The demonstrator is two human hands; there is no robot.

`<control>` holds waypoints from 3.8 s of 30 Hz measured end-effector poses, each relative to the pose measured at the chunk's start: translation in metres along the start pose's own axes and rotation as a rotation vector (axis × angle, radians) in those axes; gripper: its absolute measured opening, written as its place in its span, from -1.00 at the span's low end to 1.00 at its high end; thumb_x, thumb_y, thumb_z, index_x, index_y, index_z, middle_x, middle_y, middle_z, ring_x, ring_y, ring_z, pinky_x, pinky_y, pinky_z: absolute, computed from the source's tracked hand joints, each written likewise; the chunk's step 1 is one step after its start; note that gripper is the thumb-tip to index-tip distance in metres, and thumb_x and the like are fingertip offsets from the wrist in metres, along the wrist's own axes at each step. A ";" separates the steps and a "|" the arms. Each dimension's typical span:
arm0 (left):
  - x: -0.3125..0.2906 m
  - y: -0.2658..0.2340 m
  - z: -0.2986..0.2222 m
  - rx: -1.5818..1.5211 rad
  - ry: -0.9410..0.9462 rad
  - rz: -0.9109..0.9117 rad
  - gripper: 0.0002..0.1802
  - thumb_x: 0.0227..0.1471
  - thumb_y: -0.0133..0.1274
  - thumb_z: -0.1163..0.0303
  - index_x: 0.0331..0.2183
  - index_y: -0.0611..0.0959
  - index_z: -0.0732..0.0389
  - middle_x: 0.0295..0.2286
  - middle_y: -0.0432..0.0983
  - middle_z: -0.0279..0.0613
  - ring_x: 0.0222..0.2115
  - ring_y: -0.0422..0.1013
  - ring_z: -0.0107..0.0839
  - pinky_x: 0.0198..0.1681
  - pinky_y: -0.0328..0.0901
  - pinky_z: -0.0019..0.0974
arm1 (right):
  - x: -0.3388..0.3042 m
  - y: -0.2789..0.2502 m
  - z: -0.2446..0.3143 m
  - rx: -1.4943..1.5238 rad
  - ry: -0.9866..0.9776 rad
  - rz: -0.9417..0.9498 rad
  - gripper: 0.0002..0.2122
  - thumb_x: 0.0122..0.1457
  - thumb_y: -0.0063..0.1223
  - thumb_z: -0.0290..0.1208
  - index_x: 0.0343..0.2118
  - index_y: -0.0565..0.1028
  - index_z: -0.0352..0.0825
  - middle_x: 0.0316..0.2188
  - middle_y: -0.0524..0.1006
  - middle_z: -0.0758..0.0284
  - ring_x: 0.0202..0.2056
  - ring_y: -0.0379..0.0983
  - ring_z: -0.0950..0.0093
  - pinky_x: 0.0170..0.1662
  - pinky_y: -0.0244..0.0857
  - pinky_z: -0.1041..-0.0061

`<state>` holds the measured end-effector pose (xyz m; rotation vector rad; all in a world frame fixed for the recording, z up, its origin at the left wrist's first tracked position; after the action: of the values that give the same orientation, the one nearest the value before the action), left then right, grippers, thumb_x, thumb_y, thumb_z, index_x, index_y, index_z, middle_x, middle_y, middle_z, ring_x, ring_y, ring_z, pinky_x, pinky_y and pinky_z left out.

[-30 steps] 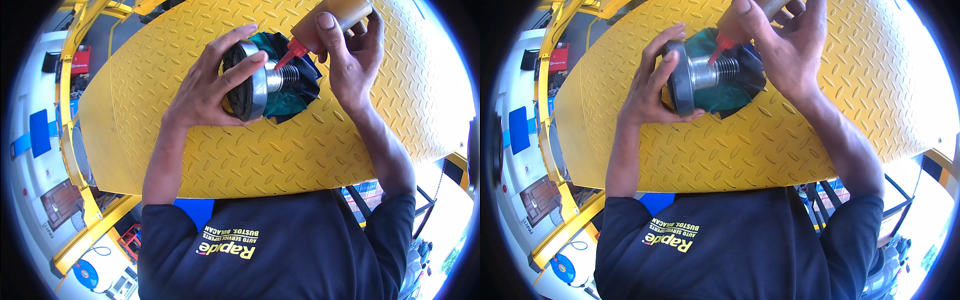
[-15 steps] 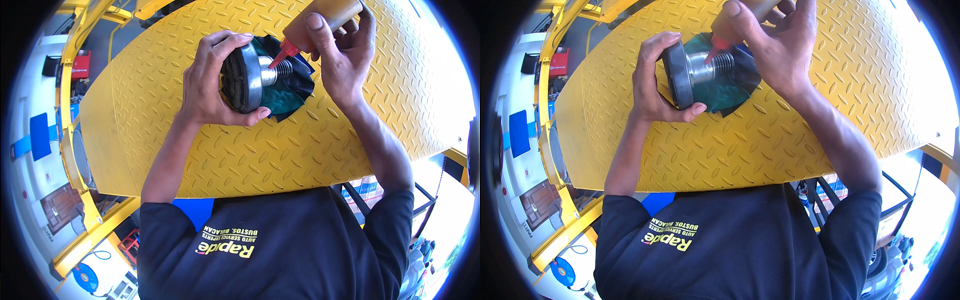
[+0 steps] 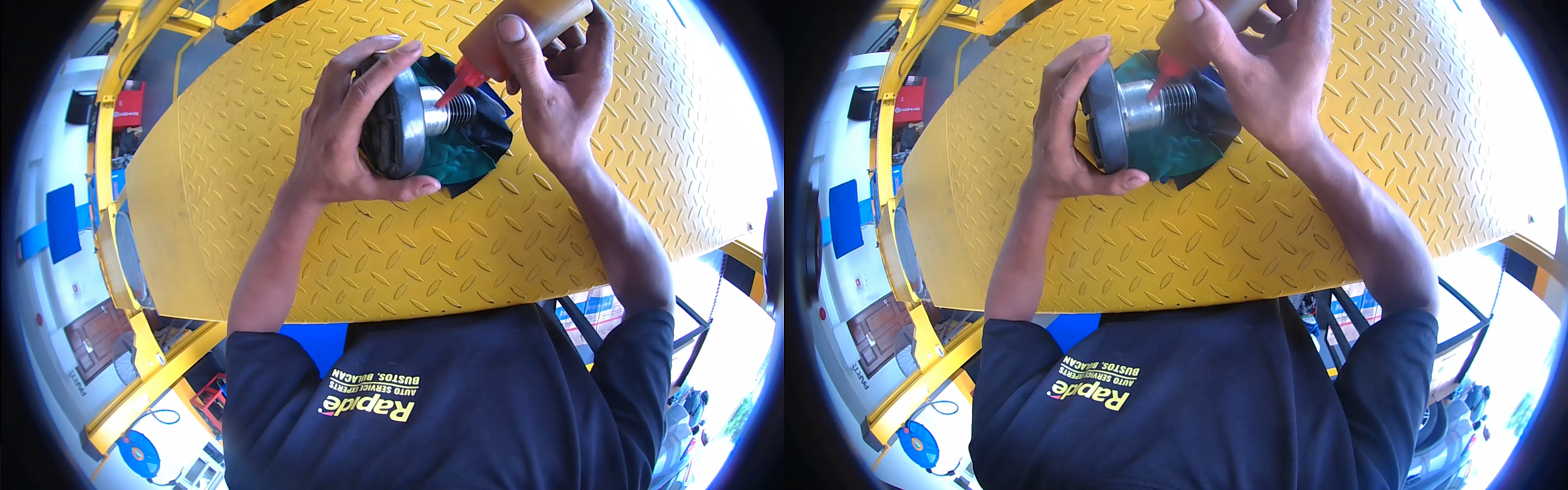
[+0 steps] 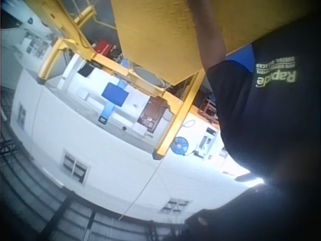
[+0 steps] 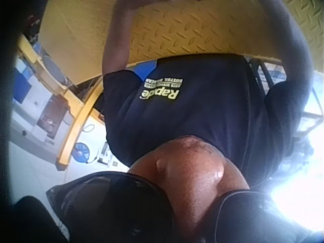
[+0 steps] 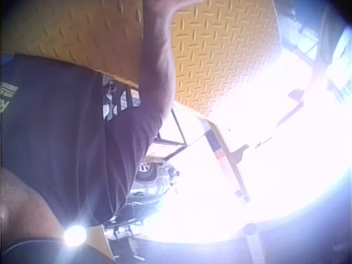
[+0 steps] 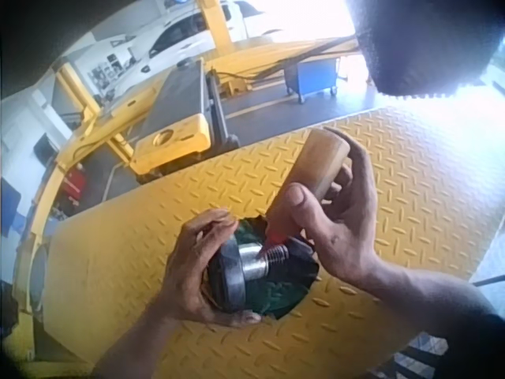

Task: The person holds a metal bolt with a washer and applies red thread-locking fluid from a small bottle onto the bolt threads. The person rotates the bolt to spread the fluid and then places the bolt on a yellow workbench.

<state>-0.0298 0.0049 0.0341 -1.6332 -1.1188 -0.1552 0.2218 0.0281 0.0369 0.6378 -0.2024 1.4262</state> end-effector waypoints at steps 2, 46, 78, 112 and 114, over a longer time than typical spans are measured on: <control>-0.001 -0.001 0.001 -0.030 -0.022 0.028 0.43 -0.33 0.62 -0.36 0.49 0.41 -0.02 0.35 0.34 0.01 0.31 0.40 0.07 0.30 0.47 0.11 | 0.001 -0.001 0.000 -0.014 -0.006 0.002 -0.21 0.39 0.43 -0.25 0.47 0.10 -0.34 0.08 0.55 0.11 0.01 0.65 0.37 0.01 0.65 0.35; 0.006 0.008 0.000 -0.101 0.055 -0.100 0.22 -0.34 0.64 -0.02 0.31 0.44 0.20 0.15 0.49 0.03 0.17 0.48 0.01 0.19 0.50 0.01 | 0.004 -0.006 -0.005 0.024 0.001 0.019 -0.22 0.39 0.42 -0.30 0.48 0.10 -0.34 0.06 0.55 0.11 -0.01 0.66 0.34 -0.01 0.67 0.33; -0.003 -0.008 -0.003 0.055 0.030 0.079 0.40 -0.44 0.75 -0.01 0.40 0.43 0.23 0.27 0.39 0.11 0.27 0.42 0.07 0.31 0.44 0.07 | 0.001 -0.005 0.010 0.016 -0.043 0.072 -0.08 0.32 0.49 -0.26 0.53 0.03 -0.35 0.16 0.51 0.03 0.08 0.62 0.29 0.09 0.63 0.29; 0.002 0.001 0.005 -0.065 0.048 0.007 0.39 -0.23 0.64 -0.24 0.42 0.38 0.32 0.34 0.32 0.14 0.35 0.29 0.09 0.40 0.28 0.13 | 0.006 -0.007 0.002 0.003 -0.092 0.083 -0.14 0.37 0.44 -0.25 0.50 0.03 -0.33 0.04 0.56 0.04 -0.06 0.71 0.27 -0.05 0.72 0.27; 0.002 -0.001 0.003 -0.064 0.036 0.045 0.42 -0.24 0.66 -0.22 0.45 0.34 0.30 0.38 0.28 0.16 0.38 0.27 0.10 0.41 0.28 0.13 | 0.005 -0.003 0.003 0.055 -0.078 0.091 -0.15 0.38 0.44 -0.25 0.50 0.04 -0.33 0.05 0.56 0.04 -0.05 0.71 0.27 -0.04 0.71 0.28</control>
<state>-0.0309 0.0090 0.0351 -1.7041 -1.0588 -0.1920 0.2260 0.0308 0.0413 0.7378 -0.2572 1.4996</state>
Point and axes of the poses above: each hand's wrist, its own x-axis towards the middle knuckle, its own y-axis out of the palm, z = x × y, the point moved 1 cm from there along x, towards the middle knuckle
